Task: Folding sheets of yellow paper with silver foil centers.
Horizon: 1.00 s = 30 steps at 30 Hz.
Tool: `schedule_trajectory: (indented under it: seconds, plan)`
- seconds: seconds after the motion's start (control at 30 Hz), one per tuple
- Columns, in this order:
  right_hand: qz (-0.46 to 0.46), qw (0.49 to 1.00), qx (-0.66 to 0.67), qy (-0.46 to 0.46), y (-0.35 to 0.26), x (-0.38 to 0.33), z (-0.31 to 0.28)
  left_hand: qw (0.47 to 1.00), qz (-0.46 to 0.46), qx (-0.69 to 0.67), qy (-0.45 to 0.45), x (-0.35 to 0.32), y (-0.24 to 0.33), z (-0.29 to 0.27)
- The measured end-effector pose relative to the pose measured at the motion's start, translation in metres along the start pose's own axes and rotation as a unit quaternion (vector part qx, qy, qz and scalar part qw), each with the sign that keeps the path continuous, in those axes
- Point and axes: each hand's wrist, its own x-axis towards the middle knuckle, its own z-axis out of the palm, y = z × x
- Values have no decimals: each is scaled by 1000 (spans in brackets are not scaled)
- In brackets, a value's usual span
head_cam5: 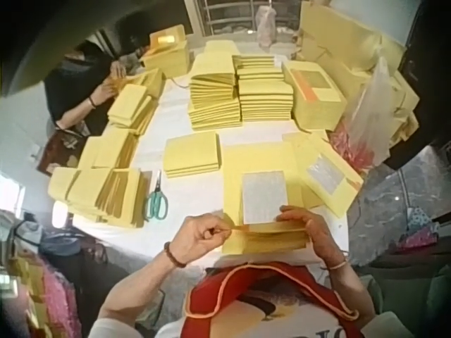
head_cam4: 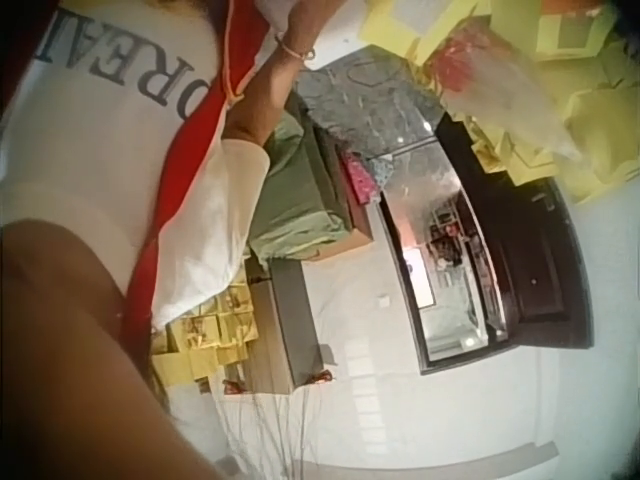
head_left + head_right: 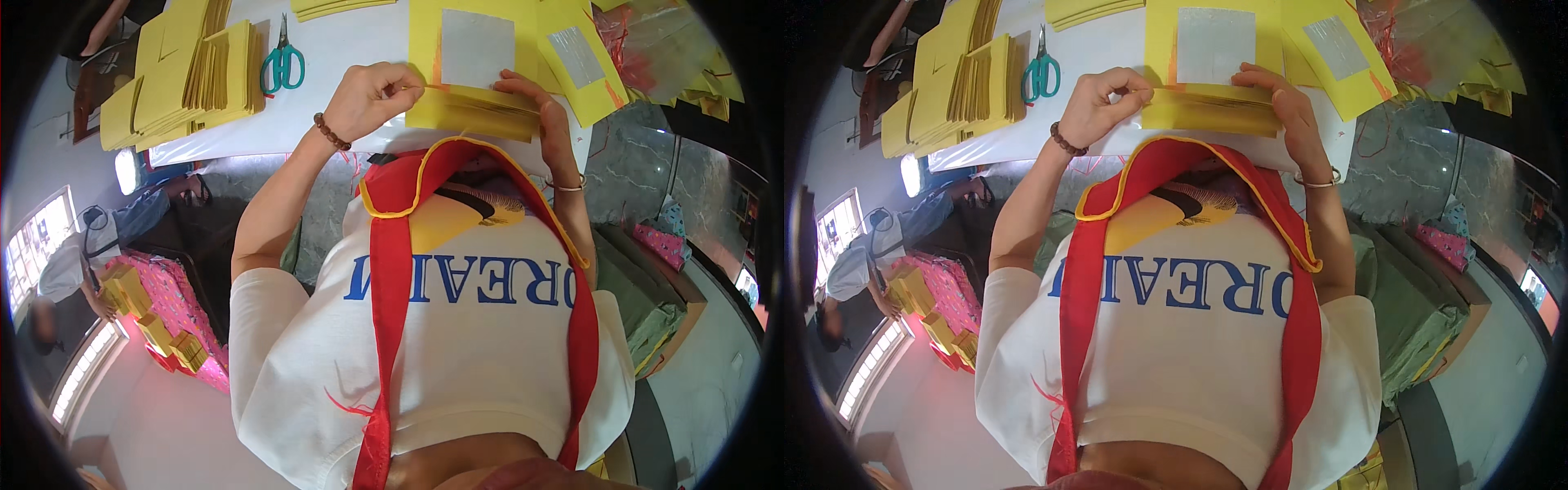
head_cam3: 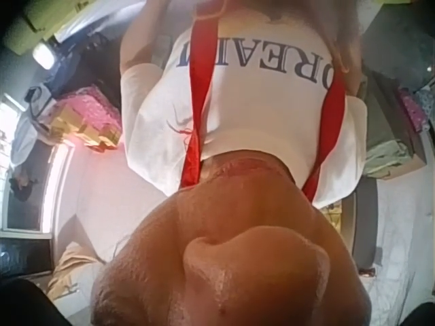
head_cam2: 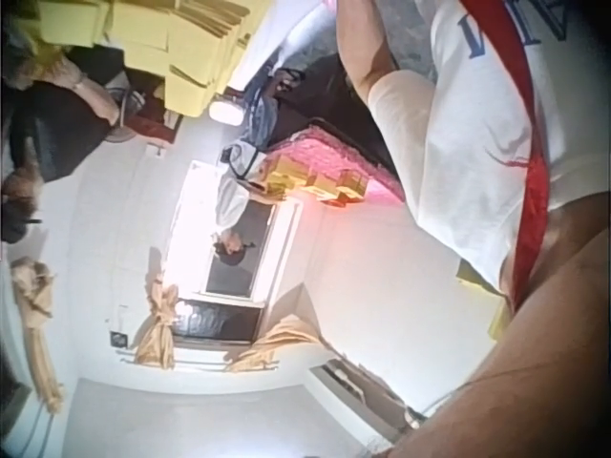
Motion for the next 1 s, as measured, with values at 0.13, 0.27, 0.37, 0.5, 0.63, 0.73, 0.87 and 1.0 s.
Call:
schedule_trajectory:
  seconds: [0.13,0.27,0.37,0.5,0.63,0.73,0.87,1.0]
  plan:
    - [-11,1000,-14,-3,-2,1,-1,998,-38,-40,-20,3,-3,-1]
    - [-20,1000,-12,-10,0,1,-2,995,-44,-88,-34,6,-5,-2]
    - [-17,1000,17,-11,0,1,-2,994,-53,-90,-37,8,-6,-3]
    - [55,997,43,19,-10,-1,6,993,-60,-99,-38,12,-15,-2]
    - [53,997,-22,58,5,-1,4,990,-61,-125,-36,13,-18,-1]
    - [109,992,1,66,-4,2,7,991,-26,-131,-18,8,-13,-1]
    - [144,986,34,80,-6,4,7,987,143,-43,57,13,-17,6]
    - [101,990,37,91,-3,4,5,993,102,10,60,16,-24,11]
